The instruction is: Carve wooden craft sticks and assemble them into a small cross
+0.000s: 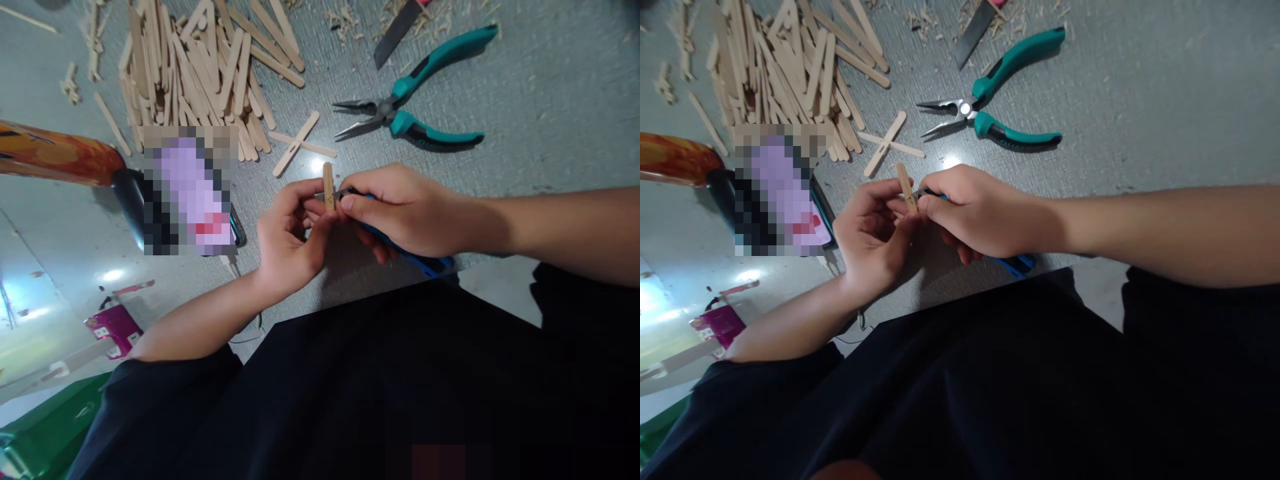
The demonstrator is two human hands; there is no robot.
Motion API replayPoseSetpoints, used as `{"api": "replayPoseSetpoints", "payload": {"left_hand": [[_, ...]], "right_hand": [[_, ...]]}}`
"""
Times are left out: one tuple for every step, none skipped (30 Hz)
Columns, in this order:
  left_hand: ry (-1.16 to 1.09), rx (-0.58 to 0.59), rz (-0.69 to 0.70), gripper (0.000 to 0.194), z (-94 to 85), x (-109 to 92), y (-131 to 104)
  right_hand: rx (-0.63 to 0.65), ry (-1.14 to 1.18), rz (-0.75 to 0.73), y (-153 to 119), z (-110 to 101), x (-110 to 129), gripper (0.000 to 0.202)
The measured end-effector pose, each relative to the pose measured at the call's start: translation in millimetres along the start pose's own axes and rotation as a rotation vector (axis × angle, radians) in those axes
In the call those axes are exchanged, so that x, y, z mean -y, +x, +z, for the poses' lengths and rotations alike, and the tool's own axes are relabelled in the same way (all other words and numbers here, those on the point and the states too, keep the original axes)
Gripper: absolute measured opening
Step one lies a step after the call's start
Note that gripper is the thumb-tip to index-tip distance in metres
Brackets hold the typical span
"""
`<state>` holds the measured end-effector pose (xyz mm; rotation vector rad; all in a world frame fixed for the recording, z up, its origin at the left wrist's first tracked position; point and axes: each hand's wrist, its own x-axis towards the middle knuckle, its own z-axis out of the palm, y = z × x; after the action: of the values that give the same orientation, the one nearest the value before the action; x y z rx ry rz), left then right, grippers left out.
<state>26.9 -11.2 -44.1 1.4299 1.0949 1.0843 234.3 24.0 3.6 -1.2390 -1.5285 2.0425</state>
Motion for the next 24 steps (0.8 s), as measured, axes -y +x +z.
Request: {"api": "replayPoseSetpoints", "payload": {"left_hand": [[-0.005,-0.002,-0.002,0.037,0.3,1.0,-0.5],[-0.005,-0.006,-0.005,0.038,0.6,2.0,-1.1],[0.0,-0.012,-0.009,0.038,0.9,3.0,-1.8],[0.008,-0.017,-0.011,0.038,1.1,3.8,-2.5],[0.016,-0.021,-0.01,0.038,1.2,4.6,-3.4],[0.022,-0.023,-0.006,0.038,1.2,5.1,-4.2],[0.027,-0.021,-0.002,0.038,1.1,5.5,-5.2],[0.032,-0.016,0.0,0.037,0.9,5.7,-6.1],[0.038,-0.011,0.001,0.037,0.6,5.8,-7.0],[0.046,-0.006,0.002,0.036,0.2,5.9,-7.9],[0.058,-0.002,0.007,0.034,-0.3,6.0,-8.7],[0.074,0.003,0.017,0.033,-0.9,6.0,-9.4],[0.096,0.008,0.032,0.031,-1.5,6.1,-9.9],[0.122,0.014,0.05,0.03,-2.1,6.2,-10.1],[0.153,0.024,0.069,0.029,-2.8,6.2,-10.2],[0.192,0.031,0.09,0.029,-3.4,6.1,-10.0],[0.234,0.036,0.116,0.03,-3.9,5.8,-9.6],[0.275,0.036,0.144,0.03,-4.3,5.3,-9.1],[0.313,0.031,0.17,0.029,-4.5,4.6,-8.4],[0.342,0.021,0.197,0.028,-4.5,3.8,-7.6],[0.363,0.014,0.216,0.026,-4.3,2.9,-6.9],[0.375,0.005,0.231,0.025,-3.9,2.1,-6.2],[0.387,0.003,0.238,0.025,-3.6,1.4,-5.7],[0.404,0.004,0.238,0.024,-3.3,0.7,-5.3]], "right_hand": [[-0.002,-0.018,0.0,0.0,0.2,0.6,0.037],[-0.005,-0.039,-0.006,0.1,0.3,1.1,0.036],[-0.008,-0.062,-0.012,0.2,0.3,1.4,0.035],[-0.012,-0.087,-0.016,0.3,0.3,1.6,0.034],[-0.015,-0.112,-0.019,0.2,0.1,1.6,0.033],[-0.018,-0.137,-0.021,0.1,-0.2,1.3,0.033],[-0.022,-0.16,-0.023,-0.1,-0.5,0.8,0.033],[-0.023,-0.183,-0.024,-0.4,-0.9,0.1,0.033],[-0.023,-0.202,-0.027,-0.8,-1.3,-0.7,0.033],[-0.024,-0.219,-0.03,-1.2,-1.6,-1.6,0.033],[-0.026,-0.233,-0.034,-1.7,-1.9,-2.5,0.033],[-0.027,-0.243,-0.034,-2.2,-2.1,-3.4,0.033],[-0.029,-0.248,-0.034,-2.7,-2.1,-4.1,0.033],[-0.031,-0.25,-0.03,-3.2,-1.9,-4.8,0.033],[-0.034,-0.248,-0.023,-3.7,-1.6,-5.3,0.033],[-0.036,-0.244,-0.012,-4.1,-1.0,-5.7,0.034],[-0.037,-0.236,-0.001,-4.5,-0.3,-6.0,0.034],[-0.04,-0.222,0.011,-4.9,0.6,-6.4,0.035],[-0.04,-0.205,0.02,-5.2,1.4,-6.8,0.035],[-0.041,-0.185,0.023,-5.3,2.3,-7.2,0.035],[-0.04,-0.169,0.023,-5.4,3.0,-7.7,0.036],[-0.039,-0.158,0.022,-5.4,3.5,-8.1,0.036],[-0.036,-0.154,0.02,-5.3,3.9,-8.5,0.037],[-0.033,-0.158,0.021,-5.2,4.0,-8.8,0.038]]}}
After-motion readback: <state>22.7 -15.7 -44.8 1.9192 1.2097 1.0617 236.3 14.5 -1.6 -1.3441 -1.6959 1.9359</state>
